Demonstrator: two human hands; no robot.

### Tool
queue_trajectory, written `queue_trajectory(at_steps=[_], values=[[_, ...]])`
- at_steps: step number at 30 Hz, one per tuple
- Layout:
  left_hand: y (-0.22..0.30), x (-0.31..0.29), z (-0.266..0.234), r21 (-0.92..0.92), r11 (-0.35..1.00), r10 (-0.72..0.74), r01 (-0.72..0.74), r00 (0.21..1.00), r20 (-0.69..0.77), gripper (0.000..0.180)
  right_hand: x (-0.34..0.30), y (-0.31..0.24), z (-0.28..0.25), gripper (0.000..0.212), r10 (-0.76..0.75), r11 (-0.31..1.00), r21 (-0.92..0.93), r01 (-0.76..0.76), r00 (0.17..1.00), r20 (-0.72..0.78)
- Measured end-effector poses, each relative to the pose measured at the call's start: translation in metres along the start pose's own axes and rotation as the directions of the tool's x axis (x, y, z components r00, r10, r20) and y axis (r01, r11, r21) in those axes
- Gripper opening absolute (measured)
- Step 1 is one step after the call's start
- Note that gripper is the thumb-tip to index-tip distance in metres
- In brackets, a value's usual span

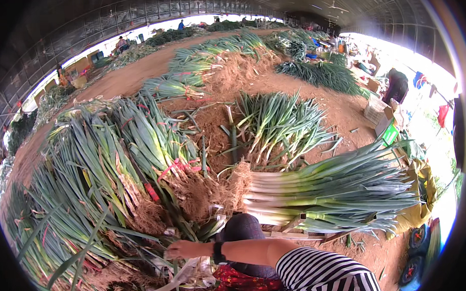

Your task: The person cleans leeks by hand by peeling away the outer layers and shaking off dirt. They then gather the cleaned leeks and place them onto a metal rack.

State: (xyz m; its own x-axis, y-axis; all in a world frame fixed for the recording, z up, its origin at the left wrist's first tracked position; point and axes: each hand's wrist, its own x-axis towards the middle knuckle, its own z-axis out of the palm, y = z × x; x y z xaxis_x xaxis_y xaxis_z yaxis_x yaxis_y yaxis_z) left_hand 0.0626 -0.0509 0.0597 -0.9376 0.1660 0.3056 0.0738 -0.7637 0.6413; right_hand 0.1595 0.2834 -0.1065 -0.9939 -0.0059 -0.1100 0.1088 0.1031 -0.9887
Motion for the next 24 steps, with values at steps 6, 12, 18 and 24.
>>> queue_trajectory(at_steps=[6,12,18,24], values=[[-0.012,0.011,-0.015,0.103,0.994,-0.03,0.037,0.997,-0.068,0.053,-0.005,-0.007,-0.013,0.03,-0.218,0.944,-0.277,0.18,0.97,-0.111],[-0.01,0.021,-0.026,0.225,0.972,-0.038,0.068,0.99,-0.137,0.049,-0.006,-0.024,-0.013,0.032,-0.166,0.456,-0.864,0.214,0.974,0.154],[-0.009,0.023,-0.04,0.345,0.932,-0.03,0.108,0.974,-0.224,0.046,0.0,-0.01,-0.028,0.03,0.025,0.345,-0.933,0.1,0.993,0.116],[0.019,0.014,-0.049,0.48,0.871,0.067,0.1,0.946,-0.318,0.043,0.006,-0.139,0.067,0.051,-0.75,0.531,-0.694,0.486,0.651,-0.118]])
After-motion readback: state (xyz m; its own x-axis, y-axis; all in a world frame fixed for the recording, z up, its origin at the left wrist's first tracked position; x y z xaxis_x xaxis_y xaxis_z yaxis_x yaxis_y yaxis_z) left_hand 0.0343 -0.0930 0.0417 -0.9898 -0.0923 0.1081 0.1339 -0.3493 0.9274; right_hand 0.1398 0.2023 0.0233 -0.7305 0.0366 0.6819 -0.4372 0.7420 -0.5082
